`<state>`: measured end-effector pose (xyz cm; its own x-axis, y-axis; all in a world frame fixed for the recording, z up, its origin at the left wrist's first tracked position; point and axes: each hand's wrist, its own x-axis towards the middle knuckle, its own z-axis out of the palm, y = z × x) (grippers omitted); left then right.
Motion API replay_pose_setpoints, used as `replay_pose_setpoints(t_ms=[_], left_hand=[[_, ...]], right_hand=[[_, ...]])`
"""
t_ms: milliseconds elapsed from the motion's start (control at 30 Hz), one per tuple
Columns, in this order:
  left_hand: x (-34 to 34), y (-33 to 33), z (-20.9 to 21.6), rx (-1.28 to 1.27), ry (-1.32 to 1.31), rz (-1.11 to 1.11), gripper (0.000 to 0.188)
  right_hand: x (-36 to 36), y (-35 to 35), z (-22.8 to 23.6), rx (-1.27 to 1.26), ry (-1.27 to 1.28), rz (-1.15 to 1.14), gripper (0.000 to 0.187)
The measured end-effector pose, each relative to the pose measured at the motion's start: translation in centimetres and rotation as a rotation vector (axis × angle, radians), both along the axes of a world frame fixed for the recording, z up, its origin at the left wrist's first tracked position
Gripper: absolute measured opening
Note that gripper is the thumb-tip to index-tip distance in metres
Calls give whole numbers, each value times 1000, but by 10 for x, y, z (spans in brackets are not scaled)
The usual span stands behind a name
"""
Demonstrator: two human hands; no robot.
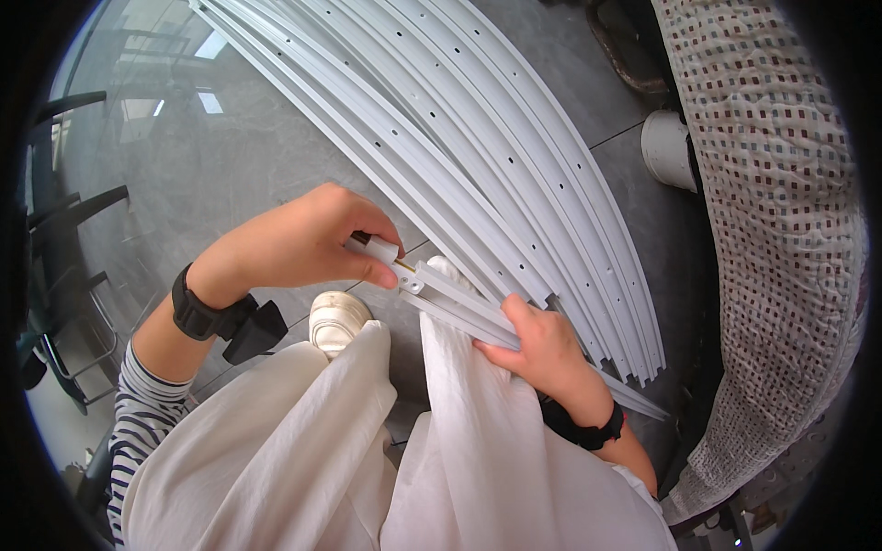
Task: The person assembles white window blinds by inserting small white plastic clips into the ends of long white slats. They handle the slats one at a time, aligning and pressing the clips into place, then stacking the completed slats on the floor.
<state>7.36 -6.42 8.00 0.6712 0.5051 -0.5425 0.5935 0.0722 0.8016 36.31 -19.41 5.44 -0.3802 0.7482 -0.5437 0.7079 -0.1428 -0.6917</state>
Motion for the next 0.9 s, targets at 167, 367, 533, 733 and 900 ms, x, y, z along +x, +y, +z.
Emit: replay_pose_setpoints(t_ms=[167, 367, 533, 733, 900], left_hand=[[2, -3, 1, -55, 29, -10, 36], [3, -11, -5, -143, -10, 19, 36], [12, -26, -1, -160, 47, 0, 36], [11, -23, -7, -110, 3, 30, 34], [2, 5, -10, 231, -71, 302, 49]], right_hand=[[1, -4, -5, 27, -3, 32, 43], [-2, -3, 0, -10, -2, 55, 43], [-6, -5, 0, -26, 2, 73, 43], [-5, -3, -3, -16, -33, 55, 42], [-20, 42, 4, 139, 53, -152, 36]])
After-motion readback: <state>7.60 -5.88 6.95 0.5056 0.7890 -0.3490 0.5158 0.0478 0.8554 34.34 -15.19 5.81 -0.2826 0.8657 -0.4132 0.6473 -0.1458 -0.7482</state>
